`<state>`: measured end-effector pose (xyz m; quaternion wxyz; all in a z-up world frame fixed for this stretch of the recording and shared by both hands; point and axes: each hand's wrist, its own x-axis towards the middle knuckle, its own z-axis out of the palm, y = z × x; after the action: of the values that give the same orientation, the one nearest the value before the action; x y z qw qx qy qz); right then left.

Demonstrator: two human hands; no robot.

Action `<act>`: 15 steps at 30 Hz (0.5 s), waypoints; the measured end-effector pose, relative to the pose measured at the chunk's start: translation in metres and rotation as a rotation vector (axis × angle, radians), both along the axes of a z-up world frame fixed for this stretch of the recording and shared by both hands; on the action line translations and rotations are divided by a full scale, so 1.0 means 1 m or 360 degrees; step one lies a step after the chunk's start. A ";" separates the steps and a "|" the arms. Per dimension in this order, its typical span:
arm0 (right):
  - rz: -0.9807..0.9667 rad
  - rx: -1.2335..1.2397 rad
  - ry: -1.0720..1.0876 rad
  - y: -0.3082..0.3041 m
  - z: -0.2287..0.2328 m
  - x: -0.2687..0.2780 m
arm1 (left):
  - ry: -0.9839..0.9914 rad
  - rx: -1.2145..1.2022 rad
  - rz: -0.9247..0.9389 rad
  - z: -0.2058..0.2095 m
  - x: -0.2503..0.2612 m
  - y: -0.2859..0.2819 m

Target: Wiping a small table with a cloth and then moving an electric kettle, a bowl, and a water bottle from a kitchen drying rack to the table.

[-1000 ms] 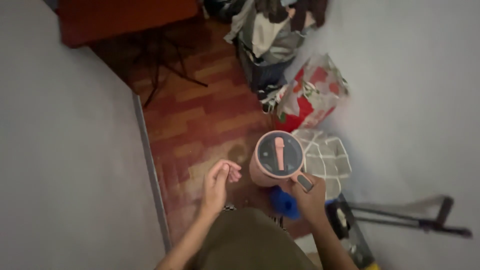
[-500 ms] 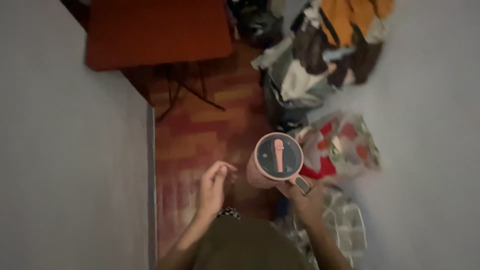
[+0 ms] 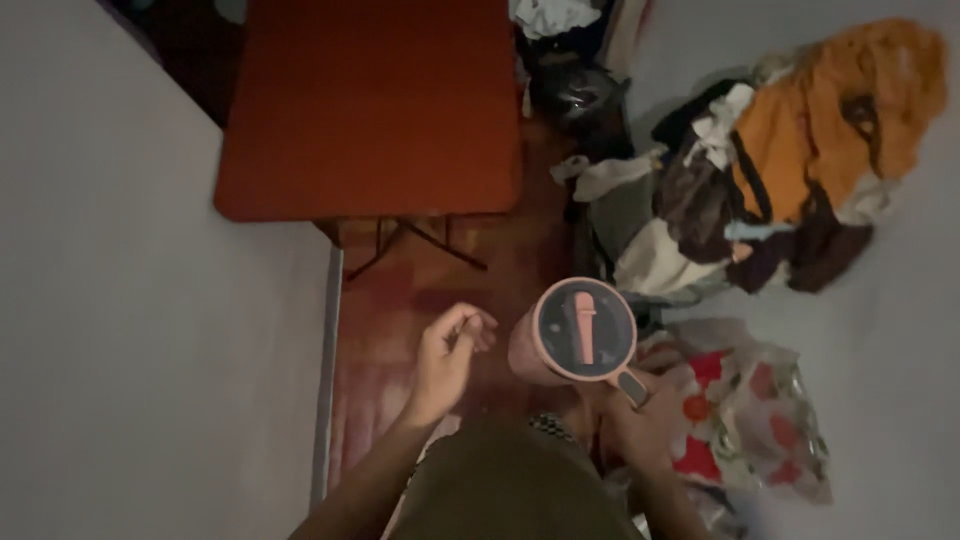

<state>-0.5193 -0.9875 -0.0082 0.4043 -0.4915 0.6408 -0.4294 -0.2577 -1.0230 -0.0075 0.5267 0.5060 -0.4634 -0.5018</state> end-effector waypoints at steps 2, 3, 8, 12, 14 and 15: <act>-0.0008 -0.0040 -0.0001 -0.029 -0.020 -0.012 | 0.0027 -0.0001 0.0029 -0.005 -0.007 -0.021; -0.0028 -0.0082 -0.0002 -0.045 -0.029 -0.017 | 0.0055 -0.0006 0.0045 -0.007 -0.010 -0.032; 0.0120 -0.0243 -0.0011 -0.143 -0.062 -0.052 | 0.0163 -0.0111 0.0167 -0.035 -0.026 -0.091; 0.0494 -0.0285 -0.0181 -0.232 -0.060 -0.063 | 0.0244 -0.0086 0.0427 -0.052 -0.046 -0.137; 0.0621 -0.0282 -0.0228 -0.272 -0.033 -0.057 | 0.0220 -0.0068 0.0529 -0.034 -0.054 -0.157; 0.0702 -0.0280 -0.0275 -0.291 -0.021 -0.052 | 0.0191 -0.0046 0.0587 -0.026 -0.057 -0.166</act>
<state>-0.5714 -1.2788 -0.0288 0.4972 -0.6141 0.4413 -0.4254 -0.3151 -1.1891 -0.0334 0.6435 0.5440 -0.3379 -0.4194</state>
